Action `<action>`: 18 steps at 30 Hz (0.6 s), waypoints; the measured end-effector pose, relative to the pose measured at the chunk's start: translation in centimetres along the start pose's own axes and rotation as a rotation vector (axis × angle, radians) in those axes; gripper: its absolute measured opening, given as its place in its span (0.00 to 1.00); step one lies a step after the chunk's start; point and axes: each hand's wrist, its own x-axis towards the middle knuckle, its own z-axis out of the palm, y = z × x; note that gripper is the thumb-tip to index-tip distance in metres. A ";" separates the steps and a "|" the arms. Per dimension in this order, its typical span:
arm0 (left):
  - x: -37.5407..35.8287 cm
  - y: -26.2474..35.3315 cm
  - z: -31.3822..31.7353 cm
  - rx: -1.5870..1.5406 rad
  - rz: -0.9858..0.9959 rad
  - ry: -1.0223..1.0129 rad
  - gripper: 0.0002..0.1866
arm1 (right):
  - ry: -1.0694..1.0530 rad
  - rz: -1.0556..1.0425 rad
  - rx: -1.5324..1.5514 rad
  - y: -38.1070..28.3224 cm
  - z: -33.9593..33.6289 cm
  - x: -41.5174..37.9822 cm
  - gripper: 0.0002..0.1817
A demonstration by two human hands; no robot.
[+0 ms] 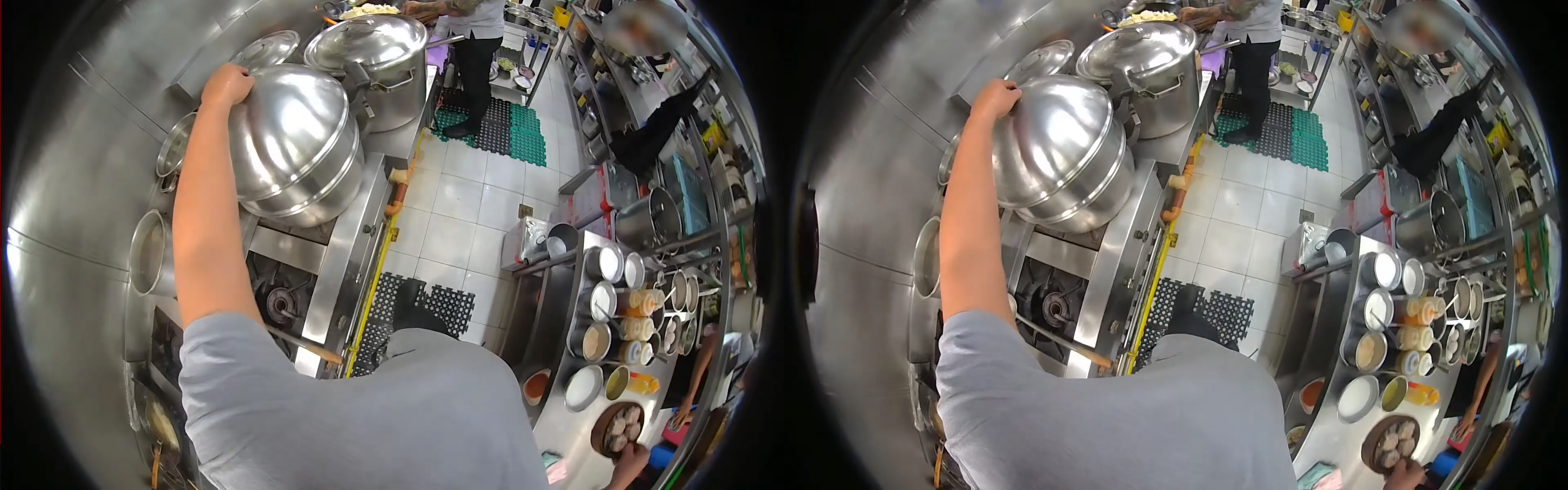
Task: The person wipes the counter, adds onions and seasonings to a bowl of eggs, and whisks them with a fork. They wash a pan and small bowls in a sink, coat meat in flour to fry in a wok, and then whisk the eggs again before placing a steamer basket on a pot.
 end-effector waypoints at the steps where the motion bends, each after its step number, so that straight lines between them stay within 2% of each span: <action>1: -0.4 0.5 -0.6 0.004 0.009 0.001 0.24 | -0.194 -0.110 0.047 -5.7 0.3 1.4 0.10; 2: -0.3 0.5 -0.9 -0.018 0.039 -0.018 0.23 | -0.158 -0.298 -0.017 -12.7 1.9 1.5 0.10; 3: -0.1 0.2 -1.0 -0.036 0.065 -0.039 0.22 | -0.186 -0.332 -0.060 -23.4 2.5 0.5 0.15; 4: 0.0 -0.3 -1.4 -0.050 0.091 -0.060 0.22 | -0.274 -0.408 -0.071 -29.7 3.9 1.5 0.14; 6: -0.3 -1.0 -2.2 -0.128 0.085 -0.077 0.20 | -0.325 -0.534 0.022 -39.2 7.8 3.5 0.14; 7: -0.3 -2.0 -2.7 -0.169 0.080 -0.079 0.19 | -0.351 -0.548 0.158 -46.6 9.4 2.1 0.14; 8: 0.1 -3.7 -3.3 -0.250 0.070 -0.052 0.20 | -0.234 -0.720 0.292 -50.6 12.4 2.6 0.14; 9: 0.4 -5.6 -3.9 -0.332 0.062 -0.023 0.21 | -0.305 -0.836 0.101 -57.0 12.5 2.6 0.14; 10: 0.4 -7.1 -4.7 -0.411 0.053 0.006 0.22 | -0.327 -0.908 0.242 -62.6 13.6 1.2 0.14; 11: -0.5 -7.9 -6.2 -0.557 0.007 -0.009 0.18 | -0.357 -0.942 0.353 -67.1 15.4 0.5 0.14; 12: -0.8 -9.1 -7.2 -0.609 -0.044 -0.018 0.18 | -0.389 -0.972 0.467 -71.2 17.1 -0.3 0.14; 15: -0.1 -15.0 -9.0 -0.711 -0.182 -0.083 0.19 | -0.525 -1.164 0.488 -83.4 19.6 -5.7 0.13; 16: -0.2 -16.2 -9.1 -0.743 -0.207 -0.050 0.19 | -0.544 -1.216 0.498 -86.8 20.8 -7.5 0.14; 18: -0.8 -18.1 -9.0 -0.804 -0.253 0.012 0.21 | -0.599 -1.462 0.485 -92.7 27.1 -9.0 0.15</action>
